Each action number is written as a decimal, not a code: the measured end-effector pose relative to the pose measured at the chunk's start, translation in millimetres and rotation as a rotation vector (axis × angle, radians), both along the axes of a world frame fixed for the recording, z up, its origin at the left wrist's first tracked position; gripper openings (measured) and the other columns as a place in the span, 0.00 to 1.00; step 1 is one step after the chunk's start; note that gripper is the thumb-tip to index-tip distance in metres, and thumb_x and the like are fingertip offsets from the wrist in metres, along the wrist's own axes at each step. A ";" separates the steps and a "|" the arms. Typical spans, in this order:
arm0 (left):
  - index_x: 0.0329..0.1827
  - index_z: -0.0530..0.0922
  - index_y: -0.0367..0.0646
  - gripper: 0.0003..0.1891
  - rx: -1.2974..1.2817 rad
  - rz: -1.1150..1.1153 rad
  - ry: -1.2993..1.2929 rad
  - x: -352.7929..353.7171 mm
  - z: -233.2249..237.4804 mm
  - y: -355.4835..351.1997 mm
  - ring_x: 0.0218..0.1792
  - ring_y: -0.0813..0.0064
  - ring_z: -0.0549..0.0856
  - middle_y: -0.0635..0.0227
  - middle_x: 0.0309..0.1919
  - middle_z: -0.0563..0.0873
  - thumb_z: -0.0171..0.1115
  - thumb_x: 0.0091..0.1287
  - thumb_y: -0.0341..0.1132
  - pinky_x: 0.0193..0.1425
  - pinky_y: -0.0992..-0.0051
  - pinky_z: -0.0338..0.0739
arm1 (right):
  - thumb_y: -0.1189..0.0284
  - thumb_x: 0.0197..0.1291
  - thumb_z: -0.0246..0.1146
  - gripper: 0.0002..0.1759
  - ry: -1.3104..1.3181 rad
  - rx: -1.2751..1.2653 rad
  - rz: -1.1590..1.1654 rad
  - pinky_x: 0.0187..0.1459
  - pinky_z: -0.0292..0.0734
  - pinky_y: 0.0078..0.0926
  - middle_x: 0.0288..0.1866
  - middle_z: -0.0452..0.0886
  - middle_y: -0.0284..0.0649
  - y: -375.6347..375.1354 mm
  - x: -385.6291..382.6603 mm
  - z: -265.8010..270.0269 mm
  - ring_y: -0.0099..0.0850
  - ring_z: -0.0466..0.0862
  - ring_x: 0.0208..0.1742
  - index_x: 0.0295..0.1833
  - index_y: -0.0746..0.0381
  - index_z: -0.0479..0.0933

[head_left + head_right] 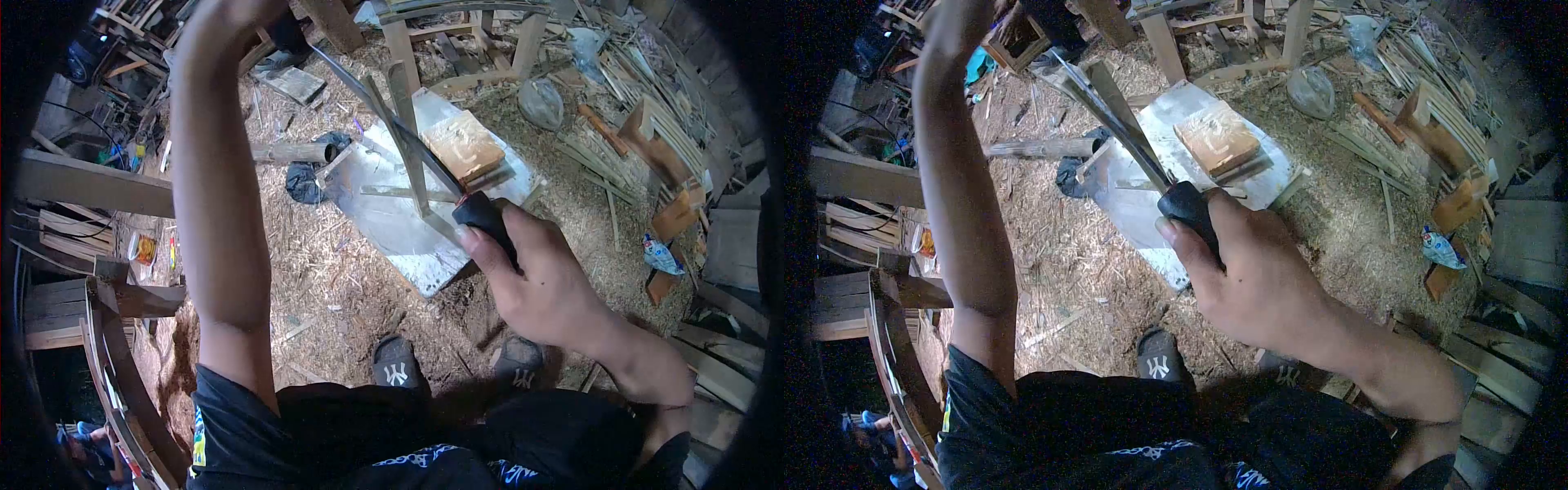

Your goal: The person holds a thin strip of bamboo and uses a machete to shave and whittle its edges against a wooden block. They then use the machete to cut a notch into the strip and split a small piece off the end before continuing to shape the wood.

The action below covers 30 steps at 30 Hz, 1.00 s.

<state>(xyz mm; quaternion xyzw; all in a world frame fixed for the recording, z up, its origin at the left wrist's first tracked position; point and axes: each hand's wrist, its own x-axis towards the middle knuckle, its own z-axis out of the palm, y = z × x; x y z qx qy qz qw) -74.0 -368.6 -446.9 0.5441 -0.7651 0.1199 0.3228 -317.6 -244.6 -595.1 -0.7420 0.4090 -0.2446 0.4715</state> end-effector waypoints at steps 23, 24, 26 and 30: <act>0.85 0.48 0.54 0.32 0.297 -0.045 -0.399 26.1 -300.7 -3.8 0.83 0.40 0.37 0.51 0.84 0.41 0.39 0.78 0.42 0.77 0.28 0.26 | 0.61 0.72 0.61 0.17 0.041 0.106 0.046 0.36 0.78 0.53 0.31 0.83 0.60 19.8 -3.5 -111.7 0.60 0.86 0.38 0.46 0.67 0.76; 0.86 0.44 0.57 0.31 0.132 0.001 -0.532 25.6 -289.1 -16.0 0.83 0.41 0.34 0.54 0.85 0.37 0.33 0.81 0.47 0.77 0.29 0.26 | 0.63 0.73 0.61 0.15 0.092 0.130 -0.012 0.34 0.77 0.49 0.30 0.82 0.58 25.0 -2.8 -117.8 0.56 0.87 0.35 0.46 0.65 0.76; 0.86 0.46 0.57 0.30 0.123 -0.082 -0.189 33.9 -253.9 -17.5 0.82 0.40 0.34 0.53 0.85 0.38 0.32 0.83 0.48 0.78 0.29 0.31 | 0.63 0.73 0.60 0.14 0.060 0.249 0.013 0.33 0.76 0.47 0.30 0.82 0.56 28.9 -5.3 -121.7 0.54 0.86 0.33 0.46 0.65 0.76; 0.86 0.36 0.62 0.36 0.231 0.068 -0.091 13.4 -171.9 -10.1 0.83 0.50 0.28 0.62 0.85 0.31 0.15 0.78 0.63 0.81 0.43 0.23 | 0.64 0.73 0.60 0.11 0.070 0.167 0.034 0.31 0.74 0.43 0.28 0.81 0.51 15.1 -3.0 -119.0 0.47 0.83 0.27 0.46 0.62 0.76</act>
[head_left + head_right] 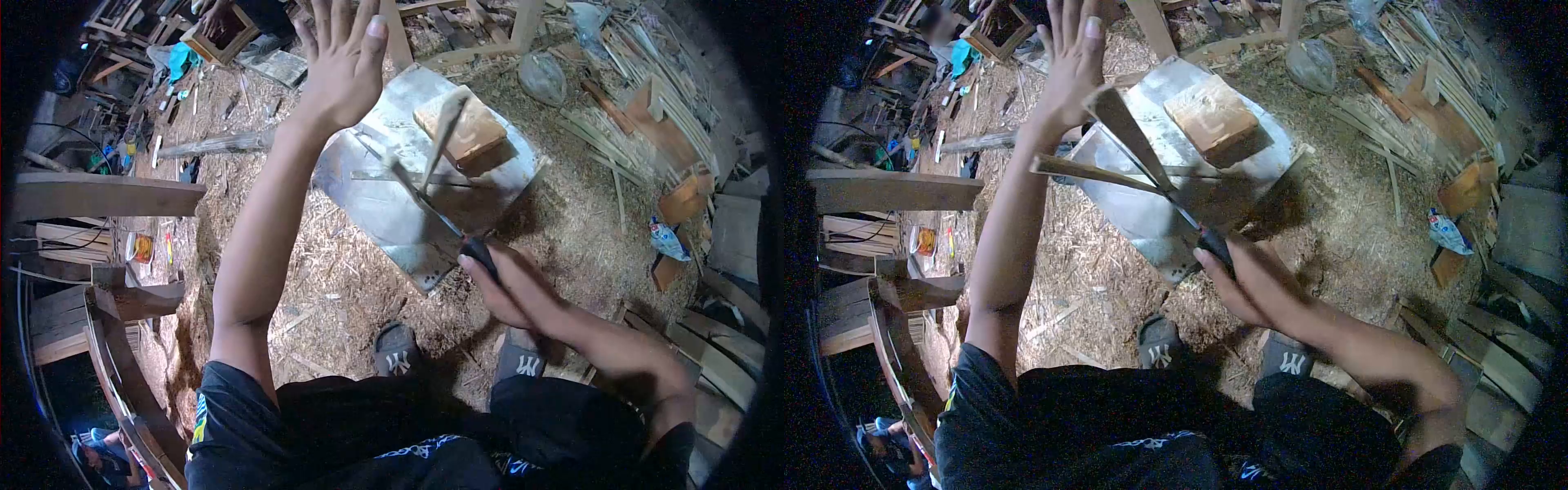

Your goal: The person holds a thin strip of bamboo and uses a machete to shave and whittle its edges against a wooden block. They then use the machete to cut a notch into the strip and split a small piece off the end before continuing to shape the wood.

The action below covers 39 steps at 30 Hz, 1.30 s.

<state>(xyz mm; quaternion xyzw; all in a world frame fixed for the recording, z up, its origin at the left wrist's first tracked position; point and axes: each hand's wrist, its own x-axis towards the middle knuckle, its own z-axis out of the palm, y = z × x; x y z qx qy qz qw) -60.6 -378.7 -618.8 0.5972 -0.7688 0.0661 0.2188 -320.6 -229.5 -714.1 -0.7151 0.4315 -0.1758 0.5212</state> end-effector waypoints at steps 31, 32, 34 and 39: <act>0.68 0.74 0.32 0.48 0.465 -0.660 1.057 26.0 -29.1 38.3 0.56 0.61 0.87 0.51 0.53 0.88 0.41 0.70 0.73 0.67 0.60 0.77 | 0.55 0.74 0.58 0.24 0.150 0.029 -0.001 0.40 0.77 0.48 0.33 0.83 0.59 -1.9 6.5 -22.6 0.58 0.85 0.38 0.42 0.70 0.76; 0.65 0.77 0.31 0.39 0.427 -0.628 1.037 27.2 -26.4 40.3 0.53 0.63 0.88 0.52 0.50 0.89 0.55 0.73 0.65 0.64 0.62 0.80 | 0.55 0.74 0.58 0.24 0.151 0.026 0.000 0.40 0.77 0.48 0.33 0.83 0.59 -1.9 6.1 -23.1 0.58 0.85 0.38 0.42 0.70 0.76; 0.62 0.79 0.31 0.31 0.428 -0.552 0.965 31.8 -19.2 42.2 0.50 0.64 0.89 0.53 0.48 0.90 0.61 0.72 0.53 0.61 0.64 0.82 | 0.49 0.74 0.56 0.31 0.114 0.008 0.001 0.44 0.79 0.54 0.34 0.82 0.65 -1.6 5.4 -25.2 0.61 0.85 0.42 0.39 0.73 0.76; 0.52 0.82 0.29 0.14 0.361 -0.468 0.784 19.9 -2.4 48.1 0.47 0.66 0.91 0.54 0.42 0.91 0.64 0.74 0.34 0.54 0.67 0.86 | 0.49 0.73 0.57 0.31 0.162 0.080 0.042 0.43 0.80 0.53 0.33 0.82 0.65 -5.6 3.6 -22.8 0.62 0.85 0.41 0.38 0.73 0.76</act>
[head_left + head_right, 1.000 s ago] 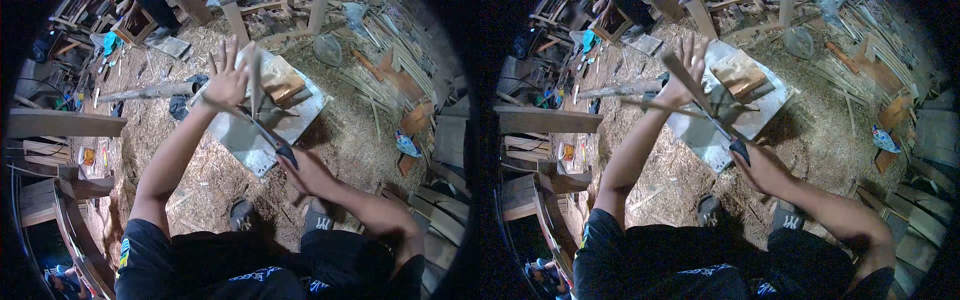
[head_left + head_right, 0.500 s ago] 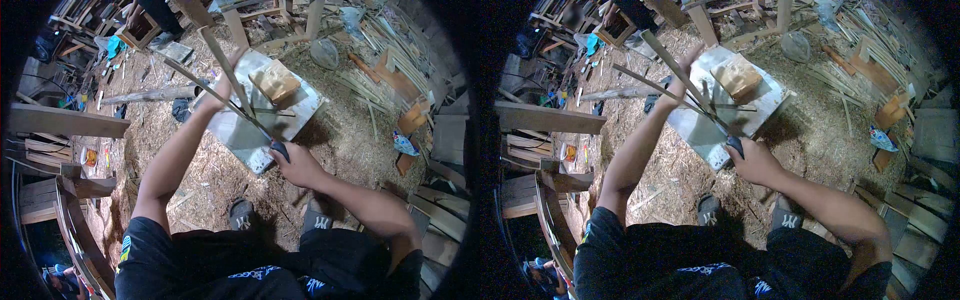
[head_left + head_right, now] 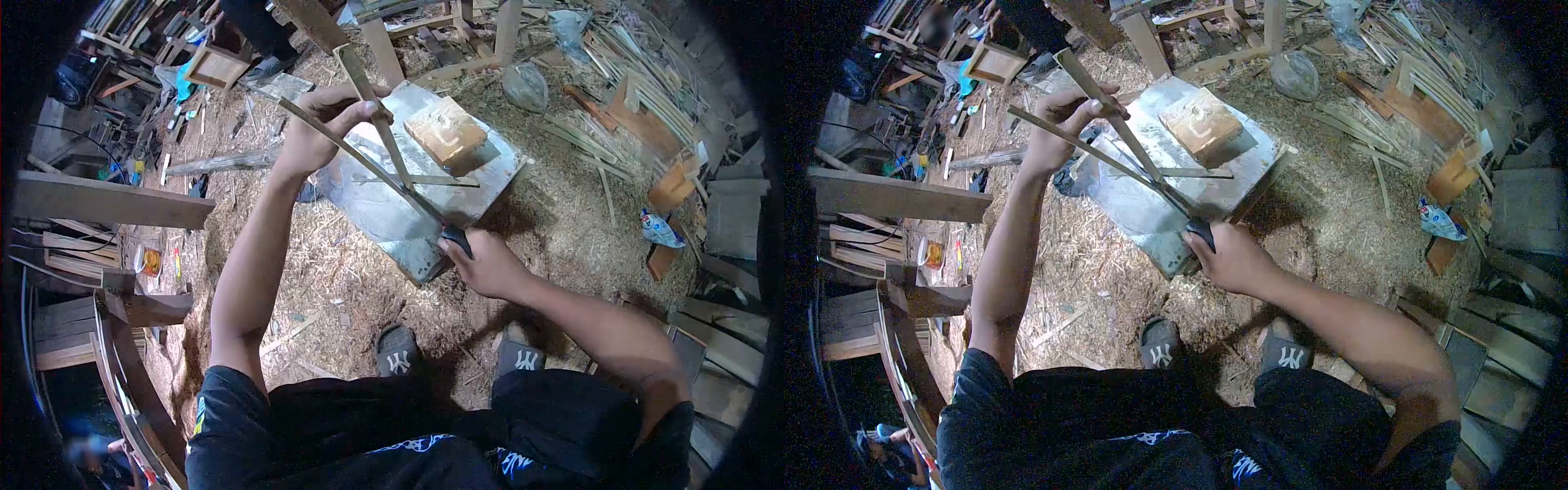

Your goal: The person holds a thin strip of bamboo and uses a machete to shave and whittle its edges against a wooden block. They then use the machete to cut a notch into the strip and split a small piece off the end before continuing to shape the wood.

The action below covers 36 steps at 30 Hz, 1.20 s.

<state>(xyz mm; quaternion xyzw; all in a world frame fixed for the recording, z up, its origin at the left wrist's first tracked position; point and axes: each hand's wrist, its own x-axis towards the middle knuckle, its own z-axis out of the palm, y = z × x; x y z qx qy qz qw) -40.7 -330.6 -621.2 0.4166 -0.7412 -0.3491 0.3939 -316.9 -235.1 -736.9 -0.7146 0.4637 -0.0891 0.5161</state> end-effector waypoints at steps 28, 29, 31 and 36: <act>0.50 0.78 0.29 0.10 0.028 -0.023 0.128 -26.7 -1.0 13.8 0.44 0.67 0.91 0.57 0.39 0.89 0.63 0.74 0.28 0.50 0.69 0.89 | 0.53 0.73 0.59 0.24 0.050 0.046 -0.028 0.41 0.80 0.44 0.35 0.85 0.55 5.7 -39.9 -6.0 0.51 0.87 0.39 0.45 0.68 0.79; 0.50 0.78 0.29 0.10 -0.032 0.008 0.066 -27.4 -0.6 17.7 0.45 0.67 0.91 0.57 0.39 0.89 0.64 0.73 0.27 0.50 0.70 0.89 | 0.53 0.73 0.59 0.24 0.051 0.050 -0.026 0.41 0.80 0.44 0.35 0.85 0.55 7.4 -41.4 -4.5 0.51 0.87 0.39 0.45 0.68 0.79; 0.50 0.79 0.29 0.10 -0.018 -0.021 0.080 -26.8 0.2 19.6 0.44 0.68 0.91 0.57 0.39 0.89 0.65 0.72 0.27 0.51 0.70 0.88 | 0.57 0.72 0.59 0.21 -0.063 -0.070 0.011 0.44 0.80 0.44 0.38 0.85 0.55 12.2 -47.4 -4.4 0.51 0.87 0.40 0.50 0.67 0.80; 0.46 0.81 0.30 0.09 -0.021 -0.055 0.092 -30.1 3.7 27.3 0.44 0.70 0.91 0.59 0.37 0.90 0.68 0.70 0.27 0.49 0.73 0.87 | 0.63 0.72 0.61 0.17 -0.154 -0.303 0.138 0.44 0.78 0.37 0.39 0.87 0.47 17.5 -65.3 -39.5 0.43 0.86 0.39 0.55 0.65 0.80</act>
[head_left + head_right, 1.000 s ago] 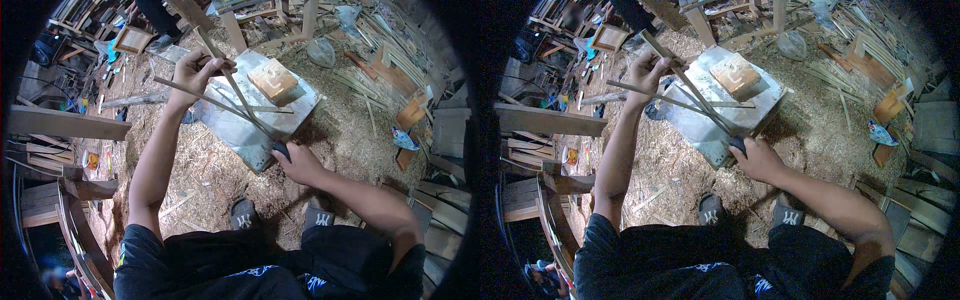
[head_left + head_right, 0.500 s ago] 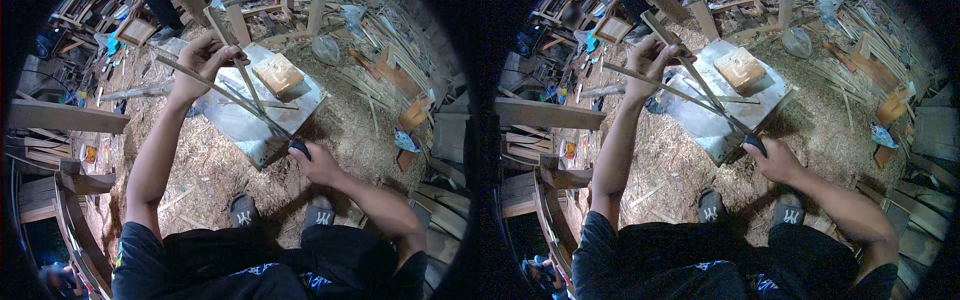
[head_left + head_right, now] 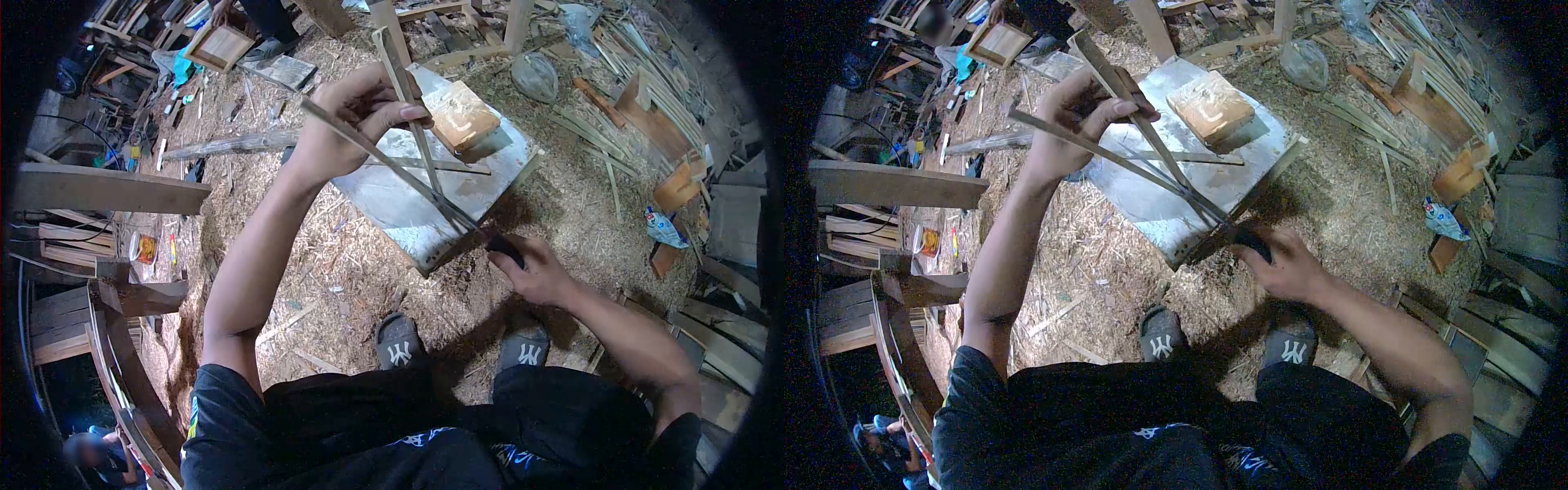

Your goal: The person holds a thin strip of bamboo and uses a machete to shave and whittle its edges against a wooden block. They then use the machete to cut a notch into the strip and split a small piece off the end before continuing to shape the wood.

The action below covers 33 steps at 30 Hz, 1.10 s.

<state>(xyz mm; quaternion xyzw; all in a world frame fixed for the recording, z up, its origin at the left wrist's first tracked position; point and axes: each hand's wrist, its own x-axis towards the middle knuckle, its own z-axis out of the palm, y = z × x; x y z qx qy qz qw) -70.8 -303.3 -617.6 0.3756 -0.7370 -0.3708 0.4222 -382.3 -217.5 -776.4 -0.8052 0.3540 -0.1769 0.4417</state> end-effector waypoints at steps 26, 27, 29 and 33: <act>0.55 0.81 0.32 0.13 -0.048 -0.014 -0.076 6.4 -2.5 6.1 0.47 0.77 0.87 0.62 0.45 0.89 0.68 0.70 0.27 0.54 0.73 0.83 | 0.72 0.70 0.62 0.09 -0.055 0.030 -0.022 0.37 0.75 0.41 0.32 0.81 0.49 -4.5 -22.3 25.3 0.42 0.80 0.30 0.48 0.66 0.76; 0.55 0.80 0.31 0.13 -0.038 -0.009 -0.057 6.2 -1.5 7.3 0.47 0.76 0.88 0.62 0.45 0.89 0.67 0.70 0.27 0.55 0.73 0.83 | 0.67 0.71 0.63 0.12 0.021 0.101 -0.009 0.40 0.76 0.42 0.36 0.83 0.52 -7.2 -22.1 36.0 0.47 0.83 0.36 0.49 0.66 0.76; 0.55 0.80 0.30 0.13 -0.022 -0.001 -0.037 6.8 -2.8 7.2 0.48 0.75 0.88 0.62 0.44 0.90 0.67 0.70 0.27 0.55 0.73 0.83 | 0.63 0.71 0.64 0.17 0.098 0.177 0.006 0.43 0.78 0.44 0.39 0.84 0.55 -6.8 -23.6 46.1 0.53 0.86 0.41 0.50 0.67 0.77; 0.55 0.78 0.28 0.13 -0.012 0.007 -0.046 8.5 -1.3 5.7 0.49 0.73 0.88 0.58 0.44 0.89 0.65 0.72 0.27 0.56 0.71 0.85 | 0.61 0.71 0.64 0.16 0.090 0.186 -0.031 0.39 0.77 0.42 0.35 0.83 0.54 -4.7 -28.2 34.7 0.50 0.84 0.35 0.48 0.64 0.77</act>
